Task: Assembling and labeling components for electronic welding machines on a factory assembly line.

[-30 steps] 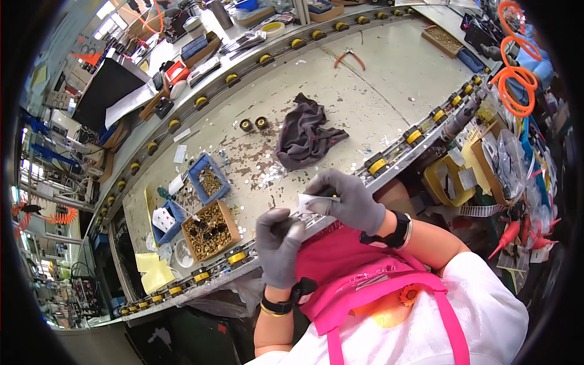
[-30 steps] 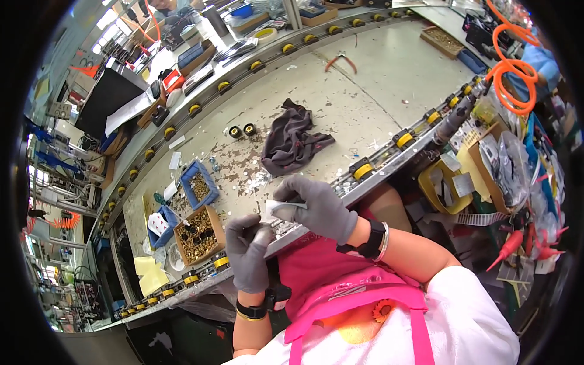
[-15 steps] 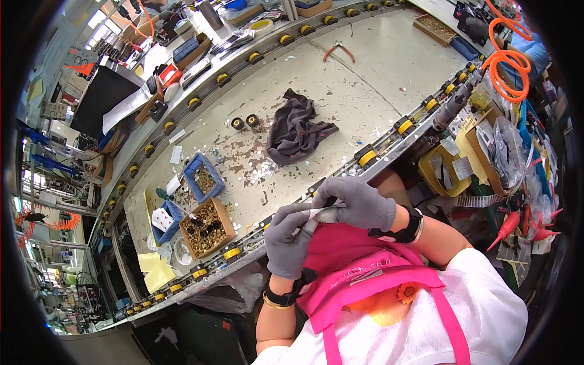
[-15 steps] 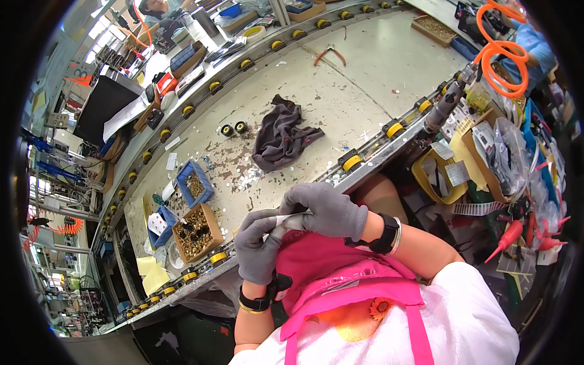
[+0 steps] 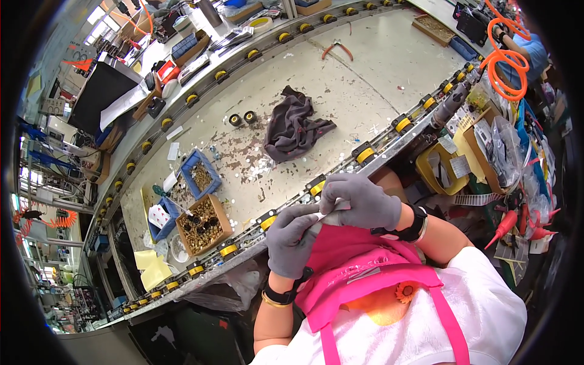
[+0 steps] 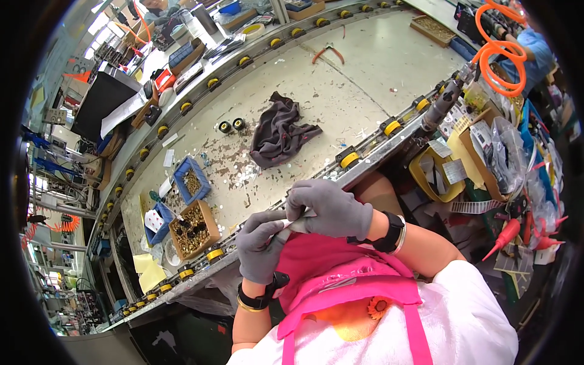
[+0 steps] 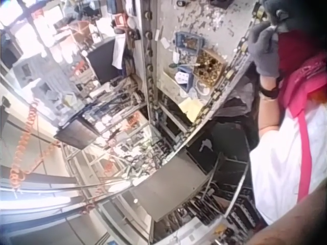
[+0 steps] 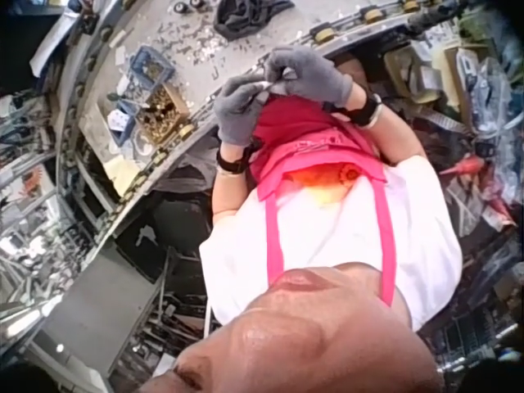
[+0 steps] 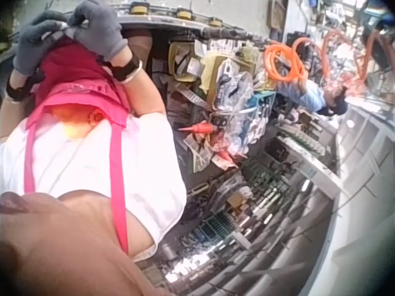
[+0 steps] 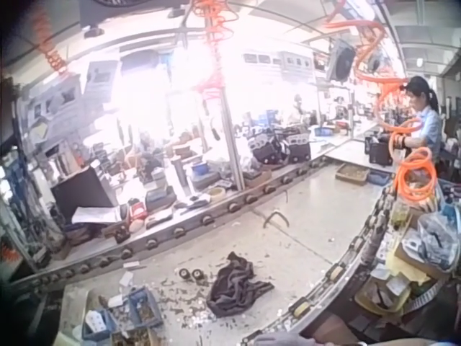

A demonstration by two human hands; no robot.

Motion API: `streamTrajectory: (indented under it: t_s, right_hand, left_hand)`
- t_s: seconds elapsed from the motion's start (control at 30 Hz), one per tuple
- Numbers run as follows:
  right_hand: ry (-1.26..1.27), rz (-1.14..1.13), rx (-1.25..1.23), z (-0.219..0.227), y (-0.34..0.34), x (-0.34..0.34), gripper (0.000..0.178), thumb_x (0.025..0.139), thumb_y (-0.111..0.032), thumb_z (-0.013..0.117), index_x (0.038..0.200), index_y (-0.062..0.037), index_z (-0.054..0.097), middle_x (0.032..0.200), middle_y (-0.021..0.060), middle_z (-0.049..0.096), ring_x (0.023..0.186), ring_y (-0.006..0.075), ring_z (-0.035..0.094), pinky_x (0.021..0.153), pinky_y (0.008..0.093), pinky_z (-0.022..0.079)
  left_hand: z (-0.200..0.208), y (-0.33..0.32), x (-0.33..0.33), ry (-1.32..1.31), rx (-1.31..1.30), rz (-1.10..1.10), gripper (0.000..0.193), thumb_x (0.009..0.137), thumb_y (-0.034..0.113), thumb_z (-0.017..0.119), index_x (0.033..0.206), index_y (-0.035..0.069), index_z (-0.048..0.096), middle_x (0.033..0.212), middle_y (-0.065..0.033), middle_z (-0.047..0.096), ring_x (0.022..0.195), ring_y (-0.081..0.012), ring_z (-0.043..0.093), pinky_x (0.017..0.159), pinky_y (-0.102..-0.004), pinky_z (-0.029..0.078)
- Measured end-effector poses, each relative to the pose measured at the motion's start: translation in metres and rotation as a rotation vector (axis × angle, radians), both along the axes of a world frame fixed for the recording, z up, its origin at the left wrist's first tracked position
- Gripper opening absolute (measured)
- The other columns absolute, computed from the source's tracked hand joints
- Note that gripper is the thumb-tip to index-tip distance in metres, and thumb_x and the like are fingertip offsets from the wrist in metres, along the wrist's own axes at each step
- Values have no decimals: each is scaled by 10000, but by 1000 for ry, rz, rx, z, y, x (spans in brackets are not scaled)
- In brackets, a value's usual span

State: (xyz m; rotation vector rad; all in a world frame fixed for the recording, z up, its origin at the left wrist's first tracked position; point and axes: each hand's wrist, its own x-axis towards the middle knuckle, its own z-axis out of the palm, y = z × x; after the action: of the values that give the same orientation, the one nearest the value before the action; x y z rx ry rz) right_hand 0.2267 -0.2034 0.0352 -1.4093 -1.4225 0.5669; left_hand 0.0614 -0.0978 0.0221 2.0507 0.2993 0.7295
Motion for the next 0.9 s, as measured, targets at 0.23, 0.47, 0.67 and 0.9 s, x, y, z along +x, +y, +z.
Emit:
streamTrajectory:
  t_s: [0.23, 0.47, 0.67, 0.9]
  right_hand:
    - [-241, -132, 136, -4, 0, -4, 195, 648, -116, 758, 731, -92, 583, 776, 50, 581, 752, 244, 594, 686, 354, 446]
    - [-270, -58, 65, 11, -2, -6, 180, 659, -137, 760, 752, -112, 607, 814, 48, 584, 787, 258, 592, 724, 360, 439]
    - [-183, 290, 24, 48, 14, -40, 166, 687, -132, 732, 814, -107, 628, 915, 99, 555, 866, 287, 575, 762, 370, 454]
    - [-244, -37, 8, 40, 36, -67, 323, 707, 0, 638, 1023, -46, 594, 833, 59, 552, 706, 164, 581, 657, 283, 474]
  left_hand:
    - [-7, -3, 0, -7, -18, 86, 160, 729, 23, 718, 880, 28, 663, 928, -96, 656, 790, -198, 641, 681, -280, 515]
    - [-6, 5, -7, 217, 16, 162, 232, 678, 26, 743, 894, 32, 660, 947, -93, 625, 806, -232, 634, 694, -313, 521]
    - [-12, 1, -6, 240, -158, -41, 425, 729, 155, 671, 1122, 49, 552, 954, -122, 615, 873, -347, 589, 764, -410, 493]
    - [18, -10, -39, 389, 325, -1, 387, 747, 170, 684, 1097, 57, 565, 960, -130, 611, 870, -345, 589, 766, -405, 493]
